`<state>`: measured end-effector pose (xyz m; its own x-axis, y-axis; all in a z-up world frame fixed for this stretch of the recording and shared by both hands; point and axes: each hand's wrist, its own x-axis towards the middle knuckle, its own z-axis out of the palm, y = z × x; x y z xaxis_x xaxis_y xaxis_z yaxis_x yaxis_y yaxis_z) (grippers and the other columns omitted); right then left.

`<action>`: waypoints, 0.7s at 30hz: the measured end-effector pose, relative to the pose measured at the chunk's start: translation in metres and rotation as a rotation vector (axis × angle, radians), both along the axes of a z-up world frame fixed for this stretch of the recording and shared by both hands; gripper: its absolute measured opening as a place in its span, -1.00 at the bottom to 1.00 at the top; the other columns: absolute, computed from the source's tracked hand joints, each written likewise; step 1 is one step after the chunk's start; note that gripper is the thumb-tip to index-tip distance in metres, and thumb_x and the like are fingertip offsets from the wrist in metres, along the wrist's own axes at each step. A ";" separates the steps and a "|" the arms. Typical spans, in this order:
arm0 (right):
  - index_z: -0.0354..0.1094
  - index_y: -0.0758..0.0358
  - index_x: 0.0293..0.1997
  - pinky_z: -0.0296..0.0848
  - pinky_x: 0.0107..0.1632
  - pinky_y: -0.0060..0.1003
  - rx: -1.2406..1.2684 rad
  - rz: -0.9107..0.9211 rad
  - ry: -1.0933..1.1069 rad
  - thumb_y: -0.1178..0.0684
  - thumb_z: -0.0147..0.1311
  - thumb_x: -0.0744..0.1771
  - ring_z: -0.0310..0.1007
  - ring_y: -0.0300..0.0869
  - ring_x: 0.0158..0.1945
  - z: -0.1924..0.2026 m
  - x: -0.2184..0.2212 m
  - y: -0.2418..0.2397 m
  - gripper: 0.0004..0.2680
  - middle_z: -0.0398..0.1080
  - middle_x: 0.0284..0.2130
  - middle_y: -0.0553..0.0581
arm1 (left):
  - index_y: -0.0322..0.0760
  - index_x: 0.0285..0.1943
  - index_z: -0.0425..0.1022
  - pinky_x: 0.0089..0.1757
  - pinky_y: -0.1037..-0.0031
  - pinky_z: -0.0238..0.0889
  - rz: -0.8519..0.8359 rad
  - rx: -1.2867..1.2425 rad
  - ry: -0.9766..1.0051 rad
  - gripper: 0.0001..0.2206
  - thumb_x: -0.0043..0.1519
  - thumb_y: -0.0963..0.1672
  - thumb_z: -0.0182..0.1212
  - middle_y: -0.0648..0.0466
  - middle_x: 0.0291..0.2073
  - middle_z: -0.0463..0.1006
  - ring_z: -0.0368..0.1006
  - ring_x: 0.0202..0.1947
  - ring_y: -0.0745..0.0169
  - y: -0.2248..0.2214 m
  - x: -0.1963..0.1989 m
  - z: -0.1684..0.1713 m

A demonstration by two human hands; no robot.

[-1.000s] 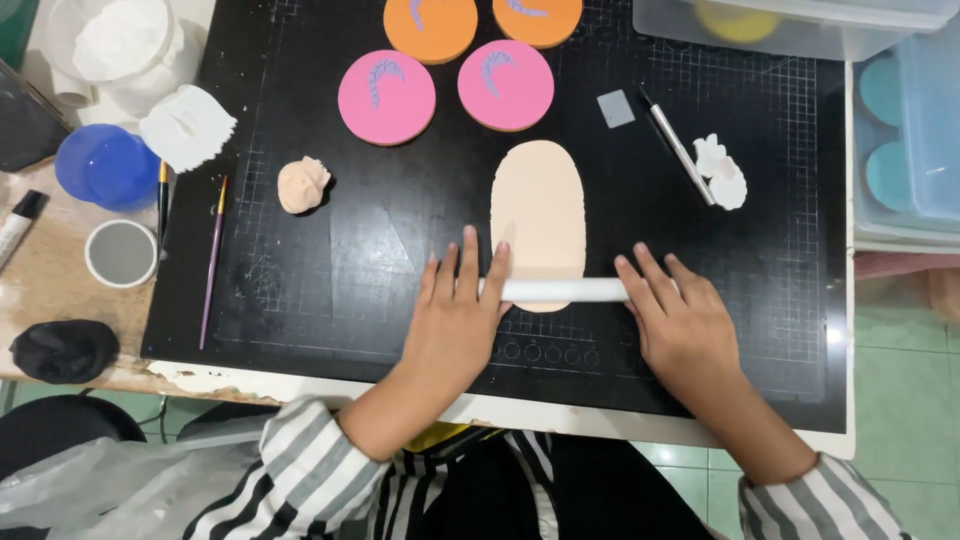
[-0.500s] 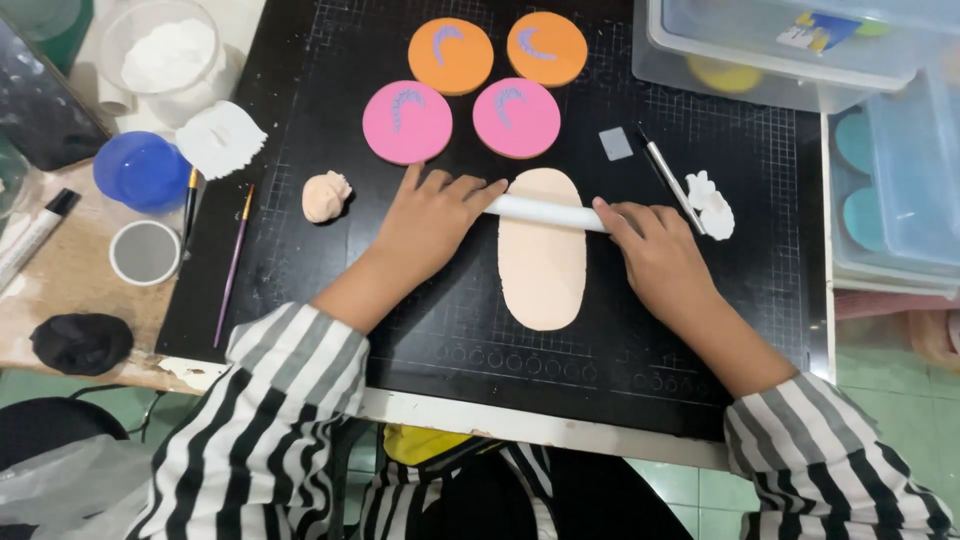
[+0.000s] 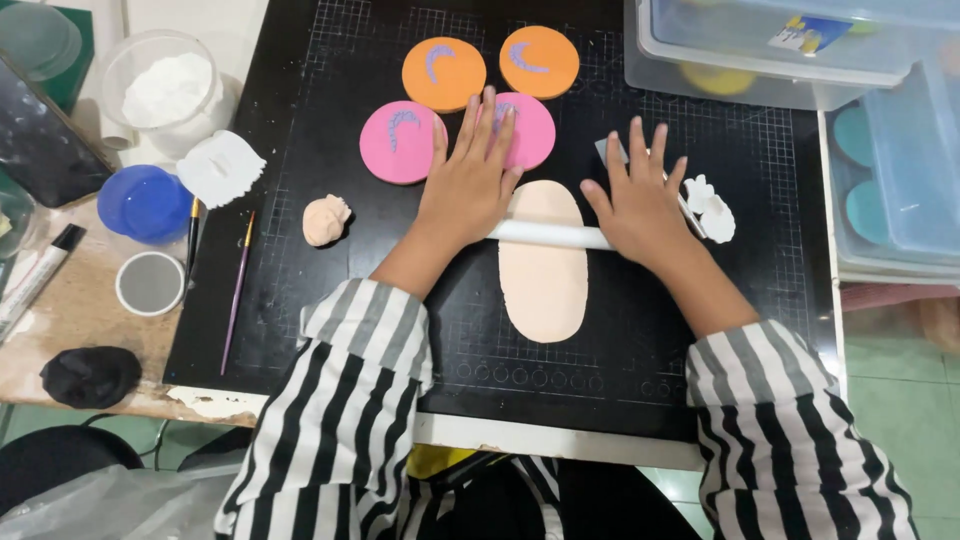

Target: Kneading, rolling out, and shaping dough or clay on a work surface, then organizing finished pieces into storage containers.

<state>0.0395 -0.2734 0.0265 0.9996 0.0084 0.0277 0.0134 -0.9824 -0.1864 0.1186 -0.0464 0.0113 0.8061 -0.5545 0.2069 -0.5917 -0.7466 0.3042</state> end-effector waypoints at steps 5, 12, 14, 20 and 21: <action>-0.28 0.34 0.59 -0.23 0.41 0.40 -0.056 0.009 0.243 -0.28 -0.52 0.46 -0.24 0.36 0.54 -0.010 -0.070 0.019 -0.44 -0.15 0.48 0.57 | -0.34 0.64 -0.22 0.38 -0.15 -0.66 -0.001 0.201 0.295 -0.35 0.44 0.09 -0.42 -0.39 0.57 -0.25 -0.36 0.59 -0.21 0.028 -0.049 -0.005; 0.17 0.13 0.49 0.44 0.07 -0.08 -0.387 0.105 -0.290 -0.15 -0.22 0.45 0.45 0.17 0.20 -0.037 -0.170 0.044 -0.60 0.32 0.32 0.25 | -0.50 0.56 0.02 0.33 -0.14 -0.32 0.003 0.180 0.208 -0.38 0.46 0.05 -0.28 -0.55 0.45 0.05 0.05 0.46 -0.40 0.072 -0.142 -0.003; 0.32 -0.12 0.39 0.48 0.01 -0.18 -0.429 0.160 -0.403 -0.03 -0.11 0.43 0.55 0.04 0.08 -0.027 -0.182 0.048 -0.69 0.45 0.22 0.08 | -0.44 0.55 0.10 0.27 -0.13 -0.07 0.009 0.146 0.091 -0.44 0.44 -0.01 -0.14 -0.51 0.40 0.17 0.24 0.34 -0.39 0.082 -0.160 -0.004; 0.32 0.00 0.28 0.32 0.27 0.33 -0.132 0.305 -0.332 0.30 0.08 0.27 0.36 0.08 0.03 -0.040 -0.201 0.030 -0.57 0.39 0.09 0.08 | -0.27 0.43 0.33 0.20 -0.02 0.20 -0.070 0.193 -0.261 -0.53 0.40 0.01 -0.01 -0.21 0.34 0.39 0.39 0.25 -0.12 0.107 -0.198 -0.009; 0.32 0.00 0.28 0.32 0.27 0.33 -0.136 0.308 -0.344 0.30 0.08 0.27 0.36 0.08 0.03 -0.040 -0.201 0.025 -0.57 0.39 0.09 0.08 | -0.27 0.43 0.33 0.20 -0.02 0.20 -0.066 0.191 -0.272 -0.53 0.40 0.01 -0.01 -0.21 0.34 0.39 0.39 0.25 -0.12 0.104 -0.187 0.009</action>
